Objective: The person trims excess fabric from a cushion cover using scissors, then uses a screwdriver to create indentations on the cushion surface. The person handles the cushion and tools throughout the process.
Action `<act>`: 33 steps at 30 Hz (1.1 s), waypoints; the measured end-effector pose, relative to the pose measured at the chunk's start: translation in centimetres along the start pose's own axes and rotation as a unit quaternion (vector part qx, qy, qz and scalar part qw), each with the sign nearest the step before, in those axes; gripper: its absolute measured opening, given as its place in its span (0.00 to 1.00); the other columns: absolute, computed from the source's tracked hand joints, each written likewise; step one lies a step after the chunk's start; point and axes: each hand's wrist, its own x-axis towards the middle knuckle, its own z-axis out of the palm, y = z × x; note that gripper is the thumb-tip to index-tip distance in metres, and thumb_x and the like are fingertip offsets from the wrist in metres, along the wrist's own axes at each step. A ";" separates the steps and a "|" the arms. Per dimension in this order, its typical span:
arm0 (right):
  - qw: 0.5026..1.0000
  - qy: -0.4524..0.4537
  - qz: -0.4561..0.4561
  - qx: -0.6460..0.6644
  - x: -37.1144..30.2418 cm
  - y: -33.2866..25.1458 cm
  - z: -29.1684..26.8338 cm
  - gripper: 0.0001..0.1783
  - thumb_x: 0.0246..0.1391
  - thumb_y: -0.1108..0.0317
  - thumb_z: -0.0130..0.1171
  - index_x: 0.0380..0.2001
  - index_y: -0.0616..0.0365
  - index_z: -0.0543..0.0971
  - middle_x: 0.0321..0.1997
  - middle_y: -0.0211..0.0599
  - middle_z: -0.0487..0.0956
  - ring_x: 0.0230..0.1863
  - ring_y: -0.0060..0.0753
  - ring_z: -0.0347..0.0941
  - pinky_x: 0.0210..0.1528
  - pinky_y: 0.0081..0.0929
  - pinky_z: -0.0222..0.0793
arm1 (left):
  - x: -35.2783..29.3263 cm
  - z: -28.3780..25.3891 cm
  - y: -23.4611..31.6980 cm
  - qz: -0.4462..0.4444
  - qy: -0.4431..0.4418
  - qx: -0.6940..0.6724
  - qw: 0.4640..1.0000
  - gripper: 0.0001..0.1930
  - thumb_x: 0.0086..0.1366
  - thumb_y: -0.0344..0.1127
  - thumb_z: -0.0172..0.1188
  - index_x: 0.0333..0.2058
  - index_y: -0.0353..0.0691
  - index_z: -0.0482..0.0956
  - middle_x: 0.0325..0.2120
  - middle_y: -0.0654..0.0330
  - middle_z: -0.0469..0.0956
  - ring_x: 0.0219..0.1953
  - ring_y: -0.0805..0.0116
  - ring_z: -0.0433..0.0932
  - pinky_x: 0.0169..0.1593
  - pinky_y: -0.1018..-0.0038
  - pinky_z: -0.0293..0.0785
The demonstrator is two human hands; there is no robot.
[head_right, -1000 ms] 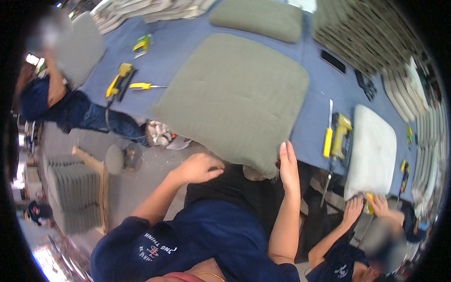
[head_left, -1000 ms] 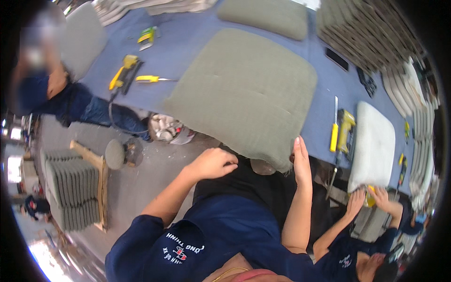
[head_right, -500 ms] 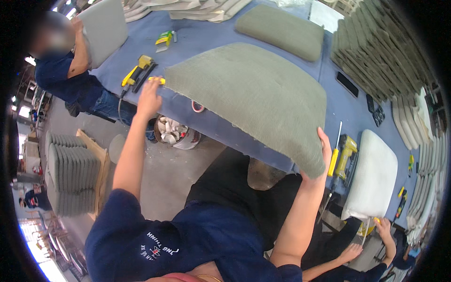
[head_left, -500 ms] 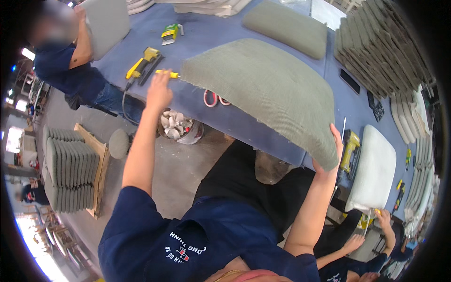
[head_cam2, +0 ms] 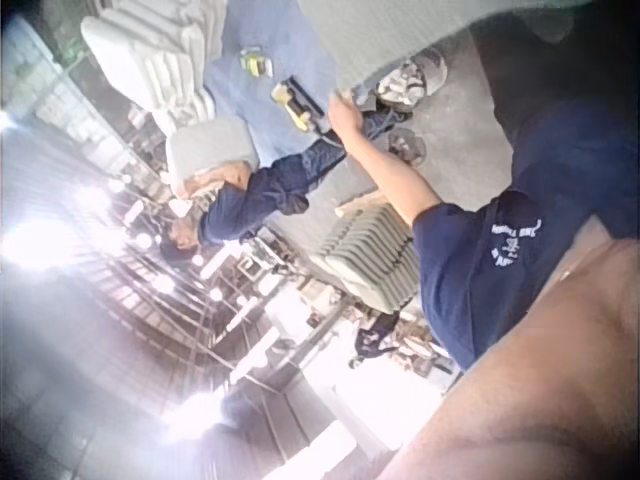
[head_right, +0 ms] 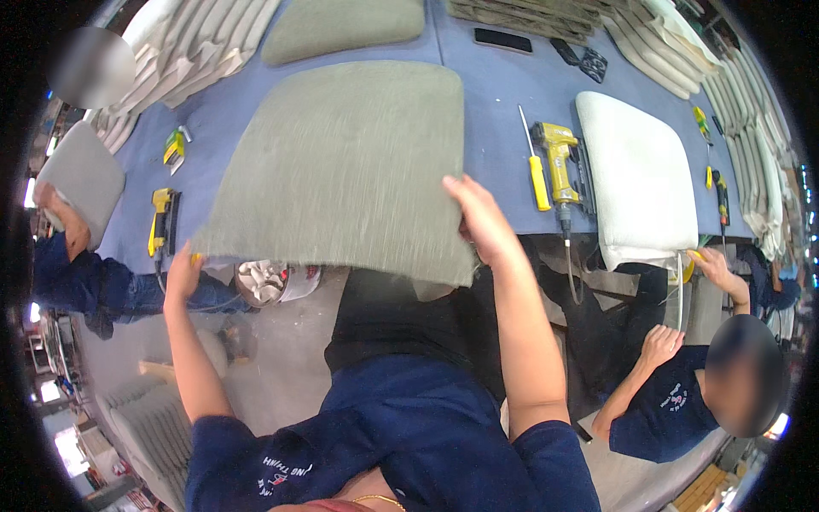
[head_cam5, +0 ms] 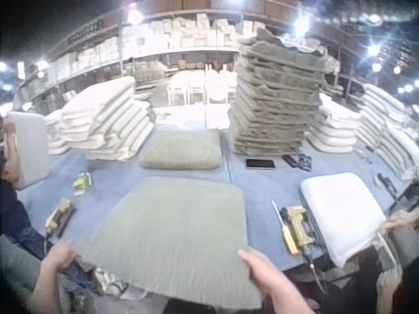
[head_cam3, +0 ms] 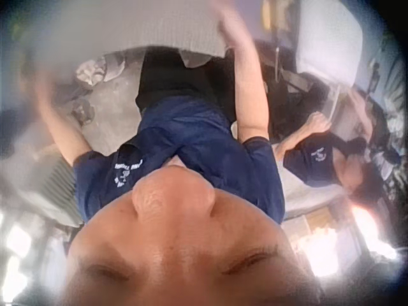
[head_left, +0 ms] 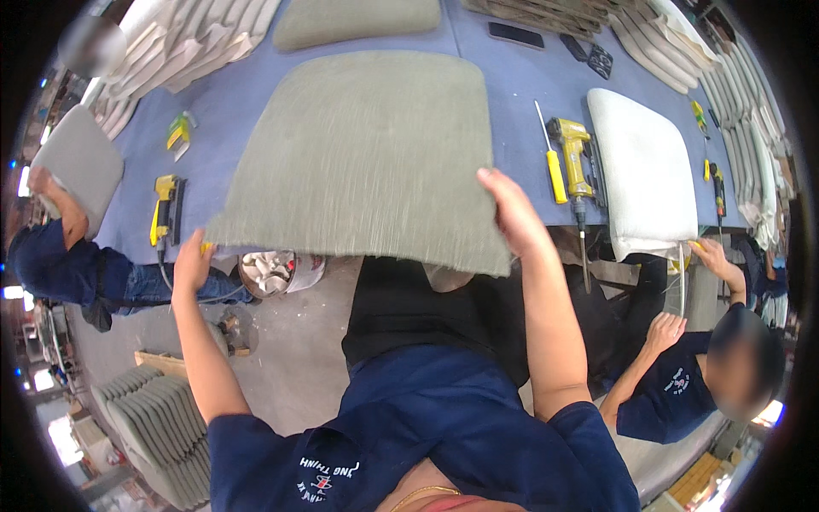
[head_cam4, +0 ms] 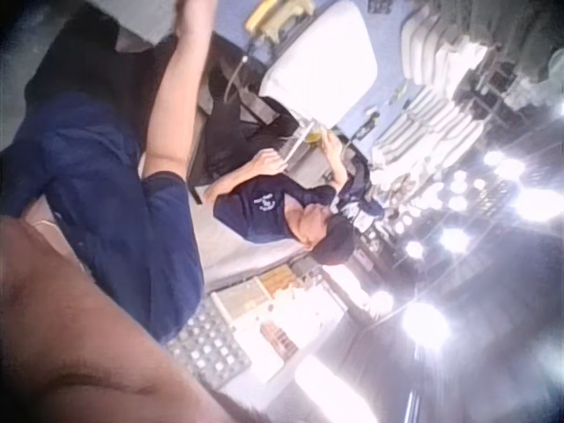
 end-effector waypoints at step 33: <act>0.809 0.266 -0.312 -0.421 4.7 5.2 -1.0 0.08 0.65 0.66 0.64 0.43 0.53 0.87 0.38 0.38 0.86 0.36 0.41 0.85 0.41 0.38 0.79 | -3.5 -4.6 19.3 -0.156 0.123 -0.305 0.931 0.23 0.72 0.42 0.69 0.60 0.38 0.80 0.45 0.46 0.88 0.49 0.51 0.88 0.54 0.60 0.80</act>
